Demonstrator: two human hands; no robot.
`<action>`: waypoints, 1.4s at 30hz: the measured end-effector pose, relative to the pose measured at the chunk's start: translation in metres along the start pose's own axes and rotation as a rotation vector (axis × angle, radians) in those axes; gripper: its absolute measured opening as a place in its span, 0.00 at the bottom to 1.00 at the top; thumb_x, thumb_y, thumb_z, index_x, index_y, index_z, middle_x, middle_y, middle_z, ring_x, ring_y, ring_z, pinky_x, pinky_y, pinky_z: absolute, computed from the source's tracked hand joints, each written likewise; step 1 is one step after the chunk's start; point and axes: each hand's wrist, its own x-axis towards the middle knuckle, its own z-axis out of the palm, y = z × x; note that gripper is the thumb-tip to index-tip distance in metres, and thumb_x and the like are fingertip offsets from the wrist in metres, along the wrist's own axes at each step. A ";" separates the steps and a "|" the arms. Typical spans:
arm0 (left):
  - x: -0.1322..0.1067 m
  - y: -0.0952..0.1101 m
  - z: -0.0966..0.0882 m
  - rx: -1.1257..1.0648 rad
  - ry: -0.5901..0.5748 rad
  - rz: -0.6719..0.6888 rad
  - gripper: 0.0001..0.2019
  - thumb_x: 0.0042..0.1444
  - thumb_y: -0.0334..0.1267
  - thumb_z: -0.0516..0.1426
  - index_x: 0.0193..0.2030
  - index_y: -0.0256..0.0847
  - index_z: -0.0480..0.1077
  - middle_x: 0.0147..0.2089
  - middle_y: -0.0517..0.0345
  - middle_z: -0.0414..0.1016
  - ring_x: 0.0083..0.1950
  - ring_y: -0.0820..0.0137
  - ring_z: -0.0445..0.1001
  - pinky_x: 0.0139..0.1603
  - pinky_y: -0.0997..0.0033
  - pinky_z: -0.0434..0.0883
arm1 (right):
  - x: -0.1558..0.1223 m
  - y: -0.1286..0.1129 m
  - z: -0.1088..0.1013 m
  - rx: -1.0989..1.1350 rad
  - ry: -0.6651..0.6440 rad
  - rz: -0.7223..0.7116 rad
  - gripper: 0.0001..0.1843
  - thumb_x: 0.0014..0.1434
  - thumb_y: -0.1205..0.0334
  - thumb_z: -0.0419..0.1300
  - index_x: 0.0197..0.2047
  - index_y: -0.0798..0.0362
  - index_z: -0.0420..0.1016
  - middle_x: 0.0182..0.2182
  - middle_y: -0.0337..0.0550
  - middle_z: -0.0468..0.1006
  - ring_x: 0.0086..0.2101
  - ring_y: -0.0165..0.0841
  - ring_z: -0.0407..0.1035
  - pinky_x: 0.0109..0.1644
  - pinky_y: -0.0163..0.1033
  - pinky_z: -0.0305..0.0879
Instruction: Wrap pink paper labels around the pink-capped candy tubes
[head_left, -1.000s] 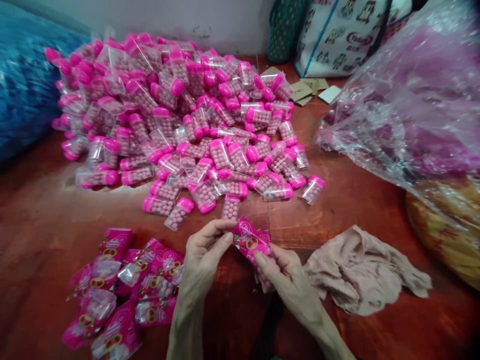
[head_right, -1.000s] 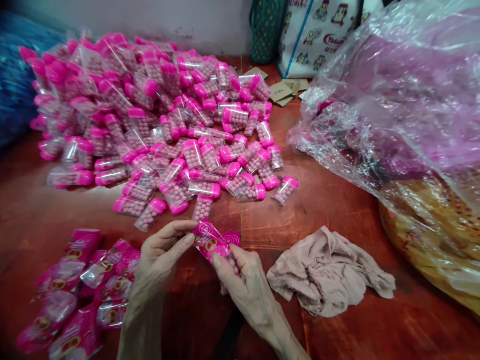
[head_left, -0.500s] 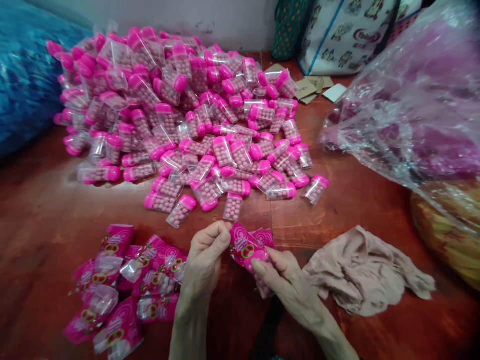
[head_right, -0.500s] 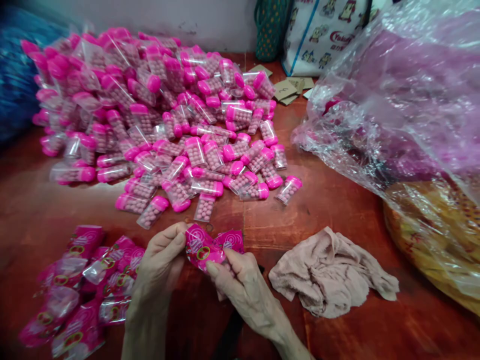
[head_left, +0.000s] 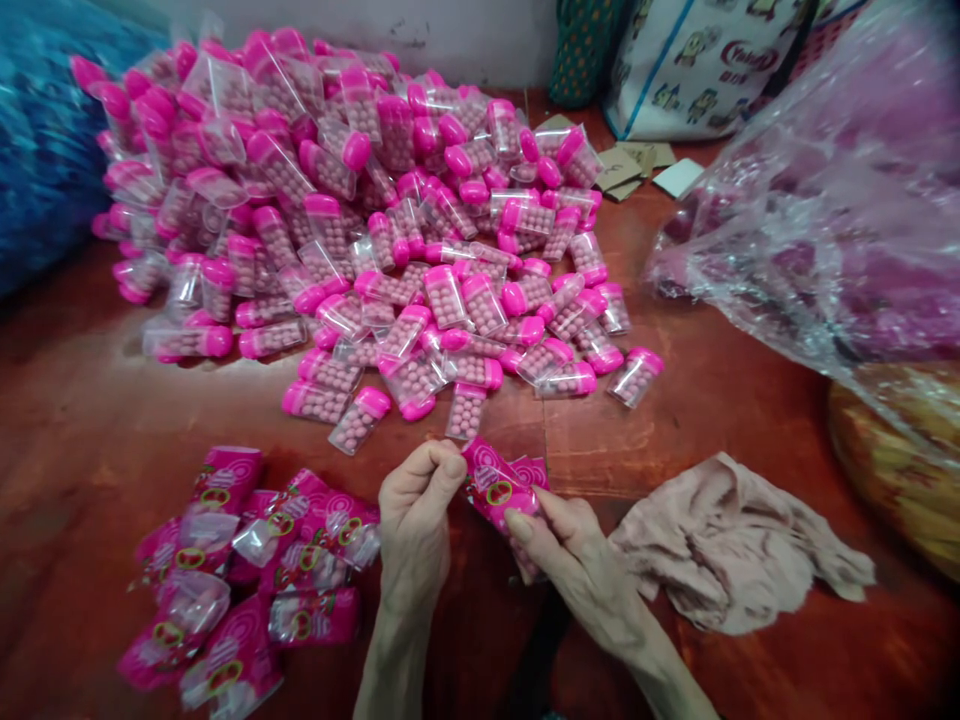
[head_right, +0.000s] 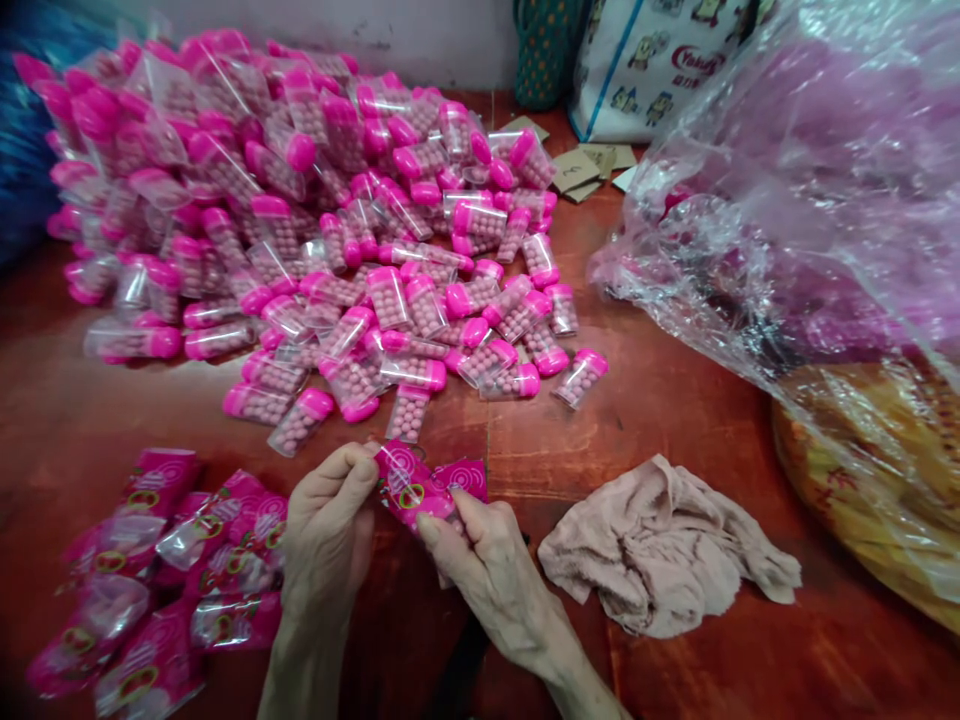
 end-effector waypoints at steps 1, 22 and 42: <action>0.001 -0.001 0.001 -0.013 0.010 -0.009 0.07 0.50 0.35 0.59 0.23 0.38 0.68 0.25 0.64 0.67 0.27 0.76 0.62 0.31 0.77 0.60 | 0.001 0.001 0.001 0.023 0.013 0.003 0.19 0.61 0.50 0.50 0.26 0.54 0.65 0.19 0.34 0.65 0.22 0.26 0.60 0.27 0.31 0.57; -0.008 -0.006 0.009 0.019 -0.114 -0.194 0.04 0.45 0.33 0.63 0.29 0.37 0.75 0.25 0.61 0.76 0.26 0.74 0.71 0.29 0.76 0.69 | 0.006 0.008 0.002 0.185 0.057 -0.081 0.11 0.60 0.54 0.53 0.33 0.53 0.66 0.23 0.34 0.64 0.24 0.26 0.58 0.27 0.30 0.55; -0.010 -0.001 0.011 -0.236 -0.405 -0.227 0.10 0.50 0.34 0.59 0.40 0.36 0.76 0.46 0.45 0.76 0.47 0.57 0.73 0.46 0.59 0.68 | -0.008 0.008 0.007 -0.309 0.267 -0.240 0.16 0.61 0.56 0.51 0.52 0.48 0.66 0.36 0.40 0.76 0.31 0.31 0.68 0.35 0.33 0.65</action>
